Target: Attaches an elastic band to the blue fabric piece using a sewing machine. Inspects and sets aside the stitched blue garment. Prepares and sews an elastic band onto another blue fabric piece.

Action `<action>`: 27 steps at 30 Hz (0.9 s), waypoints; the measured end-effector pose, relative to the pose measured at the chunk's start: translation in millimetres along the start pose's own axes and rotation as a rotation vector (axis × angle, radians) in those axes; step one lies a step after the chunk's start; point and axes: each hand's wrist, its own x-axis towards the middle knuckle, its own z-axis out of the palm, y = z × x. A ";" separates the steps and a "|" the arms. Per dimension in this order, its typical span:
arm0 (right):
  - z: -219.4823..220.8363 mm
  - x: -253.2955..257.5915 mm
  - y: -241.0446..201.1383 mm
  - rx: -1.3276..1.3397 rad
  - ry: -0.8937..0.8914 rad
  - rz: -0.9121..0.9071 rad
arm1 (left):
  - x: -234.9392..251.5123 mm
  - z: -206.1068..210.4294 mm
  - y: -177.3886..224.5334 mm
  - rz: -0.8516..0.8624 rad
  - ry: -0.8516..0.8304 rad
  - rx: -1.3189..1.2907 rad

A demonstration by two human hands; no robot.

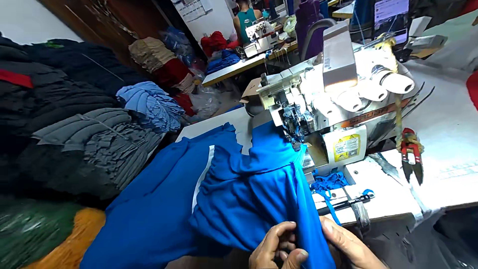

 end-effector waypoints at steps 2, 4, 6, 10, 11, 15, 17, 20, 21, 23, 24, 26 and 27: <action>2.0 -1.5 -1.9 -0.090 0.006 -0.026 | -2.5 -0.5 2.8 -0.018 -0.004 -0.008; 2.6 -1.5 -2.4 -0.178 0.029 -0.051 | -1.2 0.9 5.1 -0.074 -0.037 -0.006; 2.8 0.0 -4.0 -0.223 0.049 -0.059 | 1.7 2.4 3.5 -0.146 -0.055 -0.068; 4.1 1.8 -9.0 -0.188 0.124 -0.061 | 3.8 -0.5 0.0 -0.185 -0.052 -0.257; 2.3 2.5 -8.3 -0.159 0.127 -0.082 | 4.0 -2.8 -3.3 -0.157 -0.043 -0.287; -0.9 5.3 -9.8 -0.029 0.111 -0.106 | 6.8 -15.7 -17.2 -0.069 -0.060 -0.497; 4.8 6.1 -15.3 0.003 0.119 -0.064 | 8.2 -19.8 -17.8 -0.040 -0.062 -0.549; -7.0 14.5 -8.2 0.195 -0.068 -0.005 | 9.9 -25.3 -20.4 0.016 -0.087 -0.547; -9.2 18.3 -8.2 0.286 -0.137 0.031 | 10.9 -27.4 -20.6 0.030 -0.095 -0.539; -12.8 27.7 -10.2 0.407 -0.262 0.109 | 13.0 -32.2 -20.9 0.061 -0.104 -0.516; -12.7 31.6 -11.8 0.393 -0.279 0.127 | 14.5 -34.5 -21.0 0.081 -0.108 -0.504; -7.4 35.8 -17.1 0.244 -0.246 0.107 | 16.7 -37.7 -20.1 0.108 -0.104 -0.493; -3.0 37.1 -20.2 0.158 -0.212 0.080 | 17.1 -38.7 -18.9 0.104 -0.097 -0.496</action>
